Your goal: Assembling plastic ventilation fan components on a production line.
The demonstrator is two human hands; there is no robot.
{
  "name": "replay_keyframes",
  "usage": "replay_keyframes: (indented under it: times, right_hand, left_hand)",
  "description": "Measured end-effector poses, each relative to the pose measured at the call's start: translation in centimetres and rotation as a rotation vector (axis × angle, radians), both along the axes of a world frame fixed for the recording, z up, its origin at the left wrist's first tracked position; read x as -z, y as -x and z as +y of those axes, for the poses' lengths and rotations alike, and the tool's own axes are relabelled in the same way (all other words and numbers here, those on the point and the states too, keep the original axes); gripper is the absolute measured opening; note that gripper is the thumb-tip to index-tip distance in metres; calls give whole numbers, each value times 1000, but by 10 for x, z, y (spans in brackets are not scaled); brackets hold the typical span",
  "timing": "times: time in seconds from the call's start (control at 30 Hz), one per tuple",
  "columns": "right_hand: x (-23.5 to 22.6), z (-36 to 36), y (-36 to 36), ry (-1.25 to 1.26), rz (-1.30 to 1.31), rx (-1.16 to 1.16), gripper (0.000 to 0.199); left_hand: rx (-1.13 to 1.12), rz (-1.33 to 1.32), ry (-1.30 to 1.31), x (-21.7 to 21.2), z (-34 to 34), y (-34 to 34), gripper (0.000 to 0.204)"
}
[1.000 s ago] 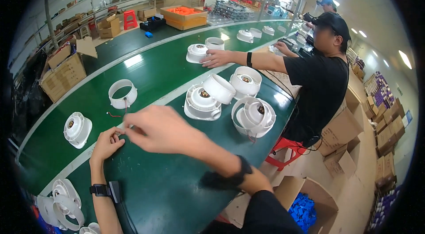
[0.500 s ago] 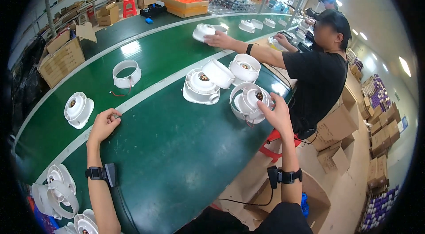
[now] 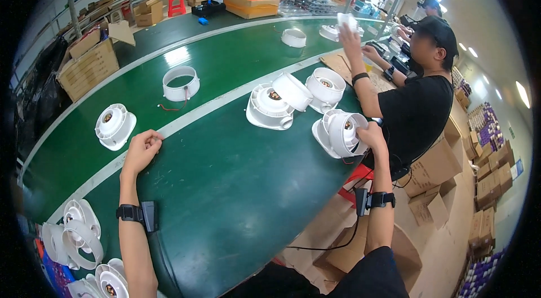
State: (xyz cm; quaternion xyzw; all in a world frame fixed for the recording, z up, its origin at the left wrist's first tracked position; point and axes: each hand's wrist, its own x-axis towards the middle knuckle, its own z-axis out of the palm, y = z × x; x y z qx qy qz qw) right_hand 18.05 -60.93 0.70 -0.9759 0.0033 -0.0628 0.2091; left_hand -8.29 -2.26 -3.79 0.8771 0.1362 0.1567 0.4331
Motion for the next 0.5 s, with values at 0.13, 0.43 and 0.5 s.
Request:
replay_keyframes:
  times: [0.13, 0.43, 0.5]
  right_hand:
    - [-2, 7, -3, -60, 73, 12, 39]
    - [-21, 40, 46, 31, -214, -277, 21]
    - [-39, 71, 74, -105, -270, -369, 18]
  left_hand:
    - [1, 4, -25, -6, 0, 5, 14]
    - [-9, -49, -27, 8, 7, 1, 16]
    - [12, -3, 8, 1, 9, 5, 16]
